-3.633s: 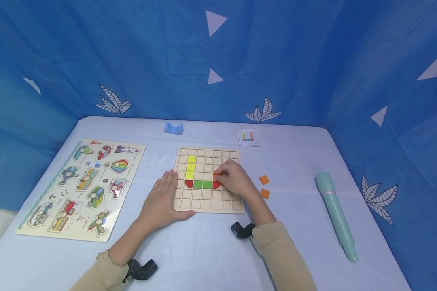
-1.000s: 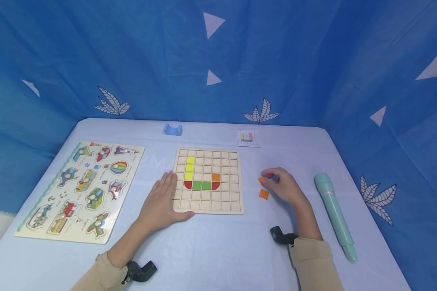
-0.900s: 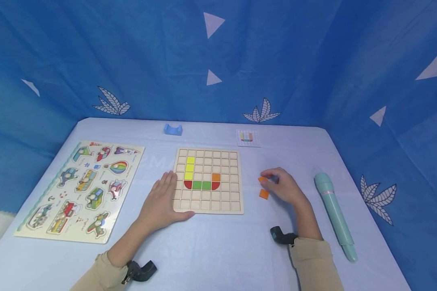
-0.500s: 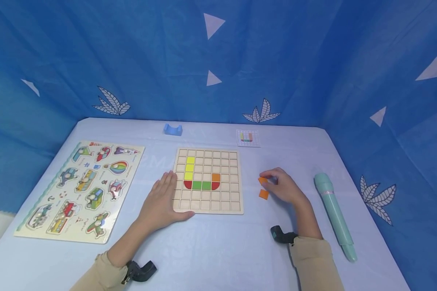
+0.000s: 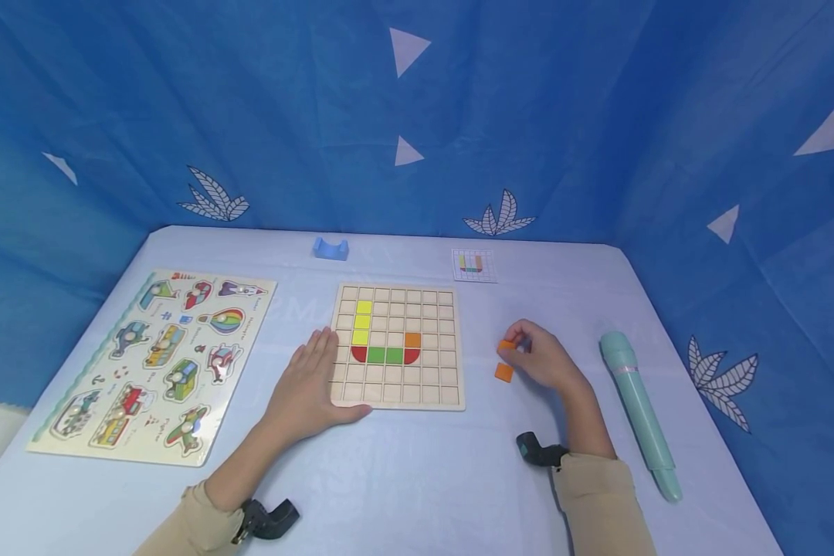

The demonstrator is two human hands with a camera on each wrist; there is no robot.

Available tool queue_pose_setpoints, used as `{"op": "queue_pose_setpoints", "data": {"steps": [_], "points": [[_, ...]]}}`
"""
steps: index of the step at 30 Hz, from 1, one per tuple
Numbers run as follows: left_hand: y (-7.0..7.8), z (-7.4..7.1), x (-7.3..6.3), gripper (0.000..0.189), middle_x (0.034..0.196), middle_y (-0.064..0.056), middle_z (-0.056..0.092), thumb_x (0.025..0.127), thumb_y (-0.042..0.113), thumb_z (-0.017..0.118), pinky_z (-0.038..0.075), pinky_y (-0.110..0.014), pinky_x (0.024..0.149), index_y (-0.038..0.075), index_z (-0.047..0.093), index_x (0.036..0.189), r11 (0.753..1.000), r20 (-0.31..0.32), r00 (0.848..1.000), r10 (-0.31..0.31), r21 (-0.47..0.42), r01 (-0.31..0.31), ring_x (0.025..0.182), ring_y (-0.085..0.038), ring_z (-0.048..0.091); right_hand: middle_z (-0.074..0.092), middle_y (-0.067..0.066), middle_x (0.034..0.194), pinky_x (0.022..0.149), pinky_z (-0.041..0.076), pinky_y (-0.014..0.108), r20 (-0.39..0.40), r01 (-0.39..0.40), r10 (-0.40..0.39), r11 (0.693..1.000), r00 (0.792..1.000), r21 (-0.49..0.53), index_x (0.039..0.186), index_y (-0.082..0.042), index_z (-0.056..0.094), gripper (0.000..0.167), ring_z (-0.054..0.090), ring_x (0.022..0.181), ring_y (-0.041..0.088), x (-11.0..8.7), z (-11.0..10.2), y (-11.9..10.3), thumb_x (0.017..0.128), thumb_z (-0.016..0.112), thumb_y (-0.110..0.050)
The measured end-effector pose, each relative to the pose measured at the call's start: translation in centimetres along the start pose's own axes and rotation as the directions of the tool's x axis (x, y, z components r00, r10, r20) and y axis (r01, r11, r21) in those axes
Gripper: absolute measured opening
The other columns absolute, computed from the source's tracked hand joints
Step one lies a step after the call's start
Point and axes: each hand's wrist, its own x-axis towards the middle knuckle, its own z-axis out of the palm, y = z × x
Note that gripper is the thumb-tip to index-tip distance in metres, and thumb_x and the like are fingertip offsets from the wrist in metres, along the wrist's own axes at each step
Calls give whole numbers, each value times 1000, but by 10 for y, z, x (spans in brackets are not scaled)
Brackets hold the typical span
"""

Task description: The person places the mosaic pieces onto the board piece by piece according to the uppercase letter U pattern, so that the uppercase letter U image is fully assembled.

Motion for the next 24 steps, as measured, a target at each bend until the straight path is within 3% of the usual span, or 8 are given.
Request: {"op": "queue_pose_setpoints", "data": {"steps": [9,18,24], "points": [[0,1,0,133,167,-14,11,66,84,63,14,-49,126,1,16,158,1000,2,1000,-2,2,2,156,-28,6,60,10,102,70,43,31,-31,18,-17,999,999,41,106,-11,60,24,49,88,25,5,0,-12,92,71,-28],[0,0,-1,134,167,-15,12,66,84,64,14,-48,126,0,16,158,1000,0,1000,-1,-5,1,156,-28,7,61,9,103,61,43,28,-22,48,-46,993,999,106,106,-12,61,21,49,83,26,15,9,-32,92,71,-24],[-1,0,-1,133,167,-14,12,66,85,63,14,-48,126,1,16,158,1000,1,1000,0,2,0,156,-28,7,62,7,104,67,43,31,-10,60,-60,992,998,113,107,-14,62,22,50,85,26,23,16,-46,92,72,-26]]}}
